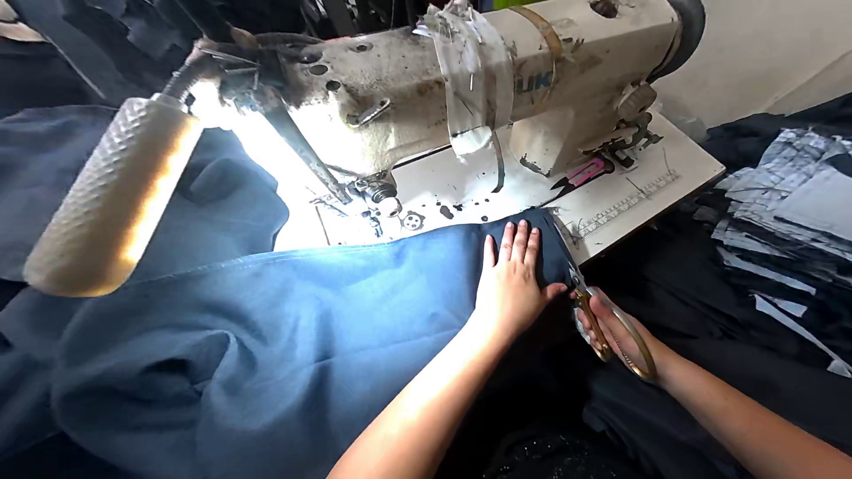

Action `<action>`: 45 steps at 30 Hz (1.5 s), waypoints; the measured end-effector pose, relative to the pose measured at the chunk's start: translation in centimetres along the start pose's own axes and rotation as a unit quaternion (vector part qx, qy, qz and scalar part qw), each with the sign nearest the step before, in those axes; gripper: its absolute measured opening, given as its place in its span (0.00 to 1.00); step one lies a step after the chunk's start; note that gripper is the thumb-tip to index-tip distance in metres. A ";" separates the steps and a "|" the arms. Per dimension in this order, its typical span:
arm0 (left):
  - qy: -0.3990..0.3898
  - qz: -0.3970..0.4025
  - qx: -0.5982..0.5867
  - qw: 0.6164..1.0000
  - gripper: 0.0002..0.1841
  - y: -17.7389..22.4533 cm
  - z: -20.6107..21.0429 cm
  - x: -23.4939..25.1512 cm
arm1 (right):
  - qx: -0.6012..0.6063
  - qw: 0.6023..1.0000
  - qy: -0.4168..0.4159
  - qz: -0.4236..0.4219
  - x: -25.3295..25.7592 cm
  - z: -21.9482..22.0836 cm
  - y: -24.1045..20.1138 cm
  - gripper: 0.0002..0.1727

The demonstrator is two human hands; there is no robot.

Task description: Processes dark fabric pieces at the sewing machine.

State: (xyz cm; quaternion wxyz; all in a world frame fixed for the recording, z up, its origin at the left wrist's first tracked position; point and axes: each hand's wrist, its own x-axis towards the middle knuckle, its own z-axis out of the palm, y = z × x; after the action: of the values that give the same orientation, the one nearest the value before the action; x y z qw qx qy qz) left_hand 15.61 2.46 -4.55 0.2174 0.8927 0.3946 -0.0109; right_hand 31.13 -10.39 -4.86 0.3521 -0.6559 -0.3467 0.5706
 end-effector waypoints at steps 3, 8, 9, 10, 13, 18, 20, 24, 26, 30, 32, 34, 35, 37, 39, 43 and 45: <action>-0.010 -0.004 -0.004 1.000 0.51 0.1 -0.3 -0.1 | -0.018 0.999 0.026 -0.002 -0.5 0.3 -0.6 0.24; -0.011 0.000 -0.006 1.000 0.52 0.3 -0.4 -0.4 | -0.017 0.999 0.032 -0.003 -1.2 0.0 -0.3 0.22; -0.007 0.006 -0.007 1.000 0.52 0.3 -0.2 -0.7 | -0.016 1.000 0.014 -0.002 -1.2 -0.1 -0.1 0.26; -0.002 0.015 -0.007 1.000 0.51 0.5 0.0 -1.0 | -0.014 1.000 0.000 0.001 -1.1 -0.2 -0.1 0.29; 0.005 0.028 0.000 1.000 0.49 1.0 0.6 -2.0 | -0.006 1.000 -0.010 0.007 -0.7 -0.2 -0.2 0.30; 0.008 0.026 0.010 1.000 0.48 1.2 0.9 -2.1 | 0.009 0.999 0.039 0.015 -0.6 0.9 -0.7 0.20; 0.001 0.024 0.012 1.000 0.48 1.3 0.8 -2.1 | 0.016 0.998 0.054 0.021 -0.8 1.0 -0.9 0.17; -0.003 0.028 0.013 1.000 0.48 1.3 0.8 -2.3 | 0.061 0.997 0.033 0.027 -0.7 1.2 -0.5 0.19; 0.019 0.042 0.011 0.999 0.47 1.3 1.4 -2.7 | 0.079 0.996 0.018 0.026 -0.3 1.2 -0.5 0.22; 0.059 0.061 0.027 0.996 0.48 1.4 2.3 -3.4 | 0.072 0.997 0.024 0.028 0.1 1.3 -1.0 0.20; 0.051 0.057 0.032 0.997 0.49 1.4 2.3 -3.4 | 0.086 0.993 0.072 0.028 0.1 2.0 -1.4 0.17; 0.061 0.059 0.023 0.996 0.48 1.3 2.3 -3.4 | 0.120 0.984 0.134 0.002 0.3 2.4 -0.9 0.16; 0.059 0.056 0.016 0.997 0.47 1.2 2.0 -3.1 | 0.132 0.974 0.180 -0.030 0.7 2.2 -0.6 0.17; 0.050 0.033 0.015 0.998 0.47 0.6 0.5 -1.9 | 0.124 0.946 0.275 -0.118 2.0 0.1 -0.9 0.20; -0.010 -0.018 0.018 1.000 0.49 -0.3 -1.7 -0.2 | 0.075 0.915 0.350 -0.183 3.9 -4.4 -2.9 0.19; -0.009 -0.077 0.012 0.997 0.48 -3.1 -3.2 2.4 | -0.100 0.878 0.438 -0.167 8.0 -14.8 -7.9 0.38; 0.011 -0.087 -0.001 0.996 0.48 -3.6 -3.2 2.9 | -0.207 0.854 0.448 -0.162 10.1 -19.6 -8.4 0.36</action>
State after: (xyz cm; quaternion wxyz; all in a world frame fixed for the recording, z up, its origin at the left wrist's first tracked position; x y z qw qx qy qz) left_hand 14.51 7.89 -3.52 0.2119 0.8548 0.4733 -0.0194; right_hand 51.19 1.22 -0.78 0.4134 -0.8327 -0.3628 0.0647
